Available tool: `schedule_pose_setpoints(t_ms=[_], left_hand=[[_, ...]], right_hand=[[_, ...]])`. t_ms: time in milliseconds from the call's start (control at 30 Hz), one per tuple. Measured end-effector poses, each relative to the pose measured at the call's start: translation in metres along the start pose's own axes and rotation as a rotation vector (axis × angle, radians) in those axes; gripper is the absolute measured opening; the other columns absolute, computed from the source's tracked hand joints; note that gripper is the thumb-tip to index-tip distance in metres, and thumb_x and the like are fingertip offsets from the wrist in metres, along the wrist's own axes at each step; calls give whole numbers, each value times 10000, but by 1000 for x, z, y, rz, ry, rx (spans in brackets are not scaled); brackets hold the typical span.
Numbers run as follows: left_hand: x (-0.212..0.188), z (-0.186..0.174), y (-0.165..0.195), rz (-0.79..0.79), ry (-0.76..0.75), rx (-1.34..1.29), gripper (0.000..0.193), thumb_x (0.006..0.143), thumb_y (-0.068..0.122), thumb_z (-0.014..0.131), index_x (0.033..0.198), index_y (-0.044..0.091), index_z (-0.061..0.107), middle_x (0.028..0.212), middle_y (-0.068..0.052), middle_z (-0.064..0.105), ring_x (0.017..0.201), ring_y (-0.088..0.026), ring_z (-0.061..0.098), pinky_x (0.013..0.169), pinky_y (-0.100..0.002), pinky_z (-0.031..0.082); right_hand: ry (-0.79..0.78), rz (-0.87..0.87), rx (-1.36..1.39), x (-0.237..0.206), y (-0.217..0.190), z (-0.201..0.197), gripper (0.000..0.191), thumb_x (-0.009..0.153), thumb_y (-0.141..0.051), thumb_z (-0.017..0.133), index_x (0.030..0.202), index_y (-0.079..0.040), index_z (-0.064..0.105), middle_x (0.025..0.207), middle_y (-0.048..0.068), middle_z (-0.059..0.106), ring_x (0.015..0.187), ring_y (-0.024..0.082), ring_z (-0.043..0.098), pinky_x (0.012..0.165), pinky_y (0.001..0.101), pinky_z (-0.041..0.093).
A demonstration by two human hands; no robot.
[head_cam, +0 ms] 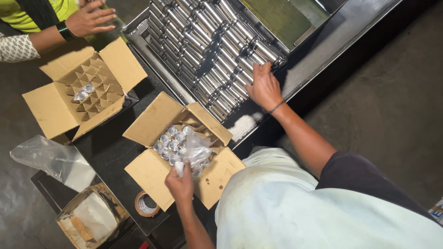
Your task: The person packs small silver cylindrical objects into a cardboard box with internal dividers, then closes the box and seals it with brown packing tape. The person walks to a stack of boxes to place the sealed package, then returns to the workstation to repeat the process with a second box.
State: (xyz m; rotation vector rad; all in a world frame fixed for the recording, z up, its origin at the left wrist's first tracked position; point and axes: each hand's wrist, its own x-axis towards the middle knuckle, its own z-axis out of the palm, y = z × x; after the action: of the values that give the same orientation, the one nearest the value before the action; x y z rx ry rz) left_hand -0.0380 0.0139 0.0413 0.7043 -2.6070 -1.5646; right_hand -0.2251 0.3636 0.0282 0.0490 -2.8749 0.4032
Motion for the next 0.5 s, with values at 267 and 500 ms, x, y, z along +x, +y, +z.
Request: schedule_pose_setpoints(t_ms=[267,500], left_hand=[[-2,27,27,132,-45,19,292,955,253,713,844,-16,745,649,-81,705,588,-141,626,594,-324,501],[-18,35,17,104,-181,-124,245,998,214,613,955,-12,699,671,-98,699,563,-149,642,553,-336,511]], right_hand=[[-664,217,764,-22,0,13,421,929,-430,641,998,-27,742,793,87,731,547,131,599,486,255,488],[-907,254,1426,-114,-107,37,486,1082,-421,567,1024,38,719,725,7,641,565,112,494,514,276,440]])
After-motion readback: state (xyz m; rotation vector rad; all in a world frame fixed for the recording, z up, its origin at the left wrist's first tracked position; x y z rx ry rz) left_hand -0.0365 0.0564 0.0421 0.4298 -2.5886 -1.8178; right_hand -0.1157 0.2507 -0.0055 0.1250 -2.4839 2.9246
